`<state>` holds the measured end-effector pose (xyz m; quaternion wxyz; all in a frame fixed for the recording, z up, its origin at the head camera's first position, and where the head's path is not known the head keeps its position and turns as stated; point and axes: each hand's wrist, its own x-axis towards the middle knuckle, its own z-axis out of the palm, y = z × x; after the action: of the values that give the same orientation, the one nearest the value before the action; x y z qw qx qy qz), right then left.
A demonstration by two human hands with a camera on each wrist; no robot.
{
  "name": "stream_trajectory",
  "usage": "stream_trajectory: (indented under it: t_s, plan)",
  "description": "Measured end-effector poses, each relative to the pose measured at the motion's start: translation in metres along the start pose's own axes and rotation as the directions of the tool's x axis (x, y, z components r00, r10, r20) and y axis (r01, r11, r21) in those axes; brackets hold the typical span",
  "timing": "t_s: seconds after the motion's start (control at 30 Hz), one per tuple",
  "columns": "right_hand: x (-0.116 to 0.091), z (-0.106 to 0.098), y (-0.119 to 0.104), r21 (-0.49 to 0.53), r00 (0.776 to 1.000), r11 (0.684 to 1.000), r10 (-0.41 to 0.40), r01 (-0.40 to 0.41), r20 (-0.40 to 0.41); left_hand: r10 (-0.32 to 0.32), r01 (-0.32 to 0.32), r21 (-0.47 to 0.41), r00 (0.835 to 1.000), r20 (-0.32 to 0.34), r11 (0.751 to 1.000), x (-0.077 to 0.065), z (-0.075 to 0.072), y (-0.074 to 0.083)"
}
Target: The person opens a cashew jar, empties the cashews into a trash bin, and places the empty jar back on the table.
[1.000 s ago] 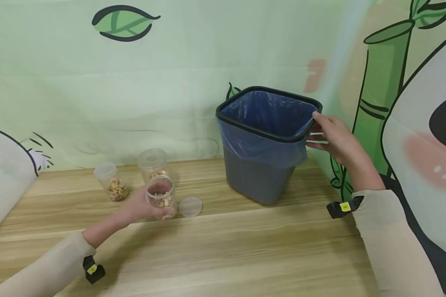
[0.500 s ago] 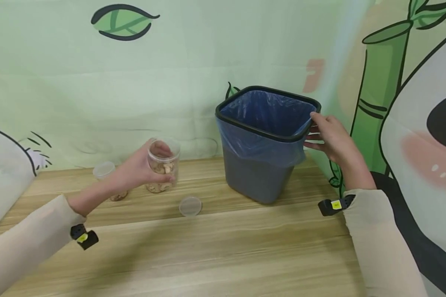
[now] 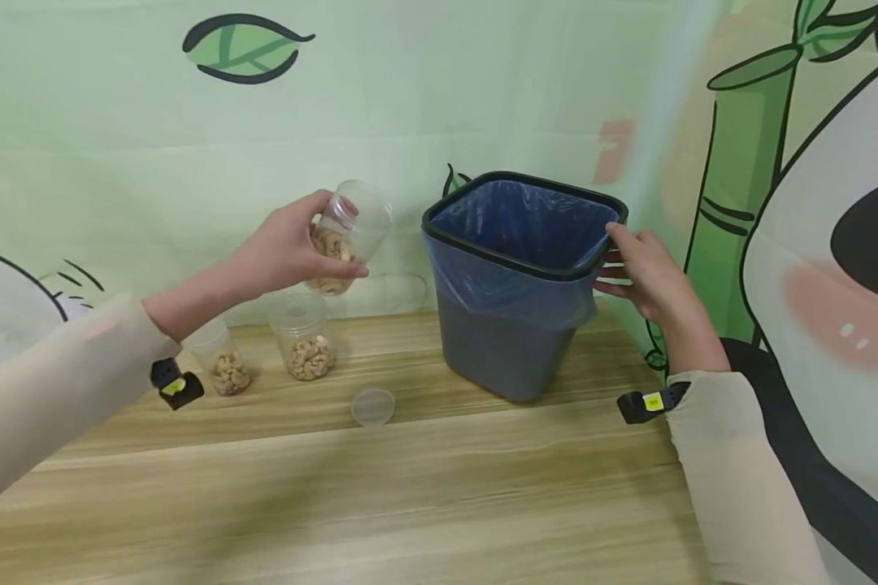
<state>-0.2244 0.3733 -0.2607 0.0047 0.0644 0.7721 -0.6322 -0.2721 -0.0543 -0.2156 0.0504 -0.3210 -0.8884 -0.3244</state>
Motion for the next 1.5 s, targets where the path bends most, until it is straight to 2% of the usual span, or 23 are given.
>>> stream_trajectory:
  t_s: [0.27,0.47,0.67,0.93,1.07,1.27,1.5]
  plan:
    - [0.0,0.0,0.0,-0.021,1.0,1.0,-0.002,0.002,0.002,0.046,-0.047,0.096,0.999,0.011,0.994,0.031,-0.013,0.02]
    - [0.0,0.001,0.001,-0.034,1.0,0.999,-0.013,0.013,0.003,0.029,-0.039,0.254,0.999,0.045,0.966,0.049,-0.023,0.035]
    - [-0.001,0.0,0.002,-0.007,1.0,1.0,-0.023,0.023,-0.01,-0.021,-0.002,0.434,0.999,0.049,0.901,0.06,-0.032,0.047]
    - [-0.001,0.001,0.0,-0.016,0.999,0.999,-0.028,0.028,-0.017,-0.034,-0.014,0.538,0.996,0.079,0.843,0.074,-0.037,0.056]
    - [-0.001,0.003,0.001,-0.02,0.999,1.0,-0.021,0.02,-0.027,-0.035,-0.041,0.596,0.993,0.115,0.802,0.081,-0.036,0.063]
    - [-0.001,0.004,0.0,-0.014,0.999,1.0,-0.023,0.023,-0.026,-0.03,-0.093,0.691,0.986,0.164,0.717,0.089,-0.035,0.075]
    - [-0.001,0.004,-0.001,-0.002,0.999,1.0,-0.019,0.019,-0.033,-0.018,-0.148,0.739,0.977,0.211,0.657,0.095,-0.035,0.088]
